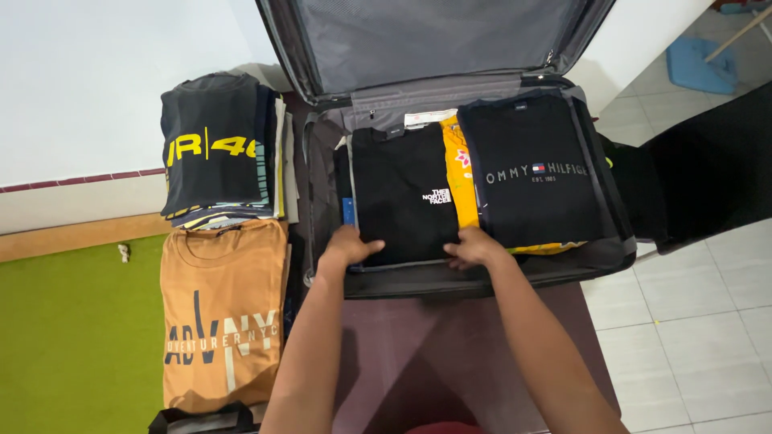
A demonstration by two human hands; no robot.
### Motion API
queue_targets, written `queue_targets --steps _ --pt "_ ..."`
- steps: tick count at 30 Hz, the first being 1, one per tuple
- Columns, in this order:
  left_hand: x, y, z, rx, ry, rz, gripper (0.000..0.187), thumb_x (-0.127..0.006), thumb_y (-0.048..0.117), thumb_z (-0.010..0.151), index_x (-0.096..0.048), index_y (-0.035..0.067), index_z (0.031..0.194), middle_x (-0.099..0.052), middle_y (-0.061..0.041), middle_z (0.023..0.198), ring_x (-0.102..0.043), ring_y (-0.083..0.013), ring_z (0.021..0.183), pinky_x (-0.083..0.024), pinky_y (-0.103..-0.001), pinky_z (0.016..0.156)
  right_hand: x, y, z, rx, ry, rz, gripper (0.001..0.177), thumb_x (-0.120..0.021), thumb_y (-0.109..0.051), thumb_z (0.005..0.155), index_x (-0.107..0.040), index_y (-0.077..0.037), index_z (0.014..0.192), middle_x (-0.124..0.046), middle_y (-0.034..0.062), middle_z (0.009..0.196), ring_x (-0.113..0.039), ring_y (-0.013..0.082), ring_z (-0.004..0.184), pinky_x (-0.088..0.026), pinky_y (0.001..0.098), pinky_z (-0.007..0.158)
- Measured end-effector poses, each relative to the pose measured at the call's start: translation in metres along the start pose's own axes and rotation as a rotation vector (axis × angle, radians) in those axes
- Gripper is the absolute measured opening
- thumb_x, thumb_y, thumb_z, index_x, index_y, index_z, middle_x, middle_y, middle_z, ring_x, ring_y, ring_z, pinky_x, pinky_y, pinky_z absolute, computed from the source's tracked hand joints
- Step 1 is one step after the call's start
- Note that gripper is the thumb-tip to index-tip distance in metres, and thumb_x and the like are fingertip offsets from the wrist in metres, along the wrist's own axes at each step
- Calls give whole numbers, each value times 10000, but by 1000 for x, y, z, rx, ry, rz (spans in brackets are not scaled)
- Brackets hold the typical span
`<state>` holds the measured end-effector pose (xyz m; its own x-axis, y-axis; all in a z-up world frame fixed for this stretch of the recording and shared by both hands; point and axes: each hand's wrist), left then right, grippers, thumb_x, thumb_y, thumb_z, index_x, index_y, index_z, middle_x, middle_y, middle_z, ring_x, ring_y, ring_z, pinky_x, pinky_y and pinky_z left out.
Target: Packing various t-shirts and clothes into a suitcase on a table.
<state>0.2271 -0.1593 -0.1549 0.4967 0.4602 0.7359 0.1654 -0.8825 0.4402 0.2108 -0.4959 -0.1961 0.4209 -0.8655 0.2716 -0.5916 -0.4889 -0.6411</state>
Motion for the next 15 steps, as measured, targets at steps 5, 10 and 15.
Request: queue_targets --steps 5,10,15 --pt "-21 -22 19 -28 -24 85 697 -813 495 796 -691 -35 1232 -632 -279 1338 -612 -395 1265 -502 -415 1060 -6 -17 -23 -48 31 -125 471 -696 -192 975 -545 91 1320 -776 194 888 -768 273 713 -611 382 588" --pt "-17 -18 18 24 -48 43 680 -851 459 786 -694 -53 1206 -644 -279 1304 -622 -389 1242 -528 -407 1027 -9 -25 -30 -102 72 -115 596 -684 -176 976 -409 30 1463 -764 214 886 -753 298 703 -605 399 594" --pt "-17 -17 16 25 -51 40 668 -854 433 787 -682 -41 1224 -624 -276 1331 -604 -391 1261 -509 -420 1040 -10 -24 -31 -92 95 -135 476 -700 -158 966 -513 44 1355 -764 196 869 -752 283 677 -613 384 568"
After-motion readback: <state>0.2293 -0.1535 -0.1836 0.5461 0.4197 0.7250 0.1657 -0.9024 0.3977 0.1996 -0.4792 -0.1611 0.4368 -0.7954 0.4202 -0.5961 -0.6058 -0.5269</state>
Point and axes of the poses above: each hand's wrist, its own z-axis towards the middle knuckle, its own x-axis out of the back of the hand, y = z × x
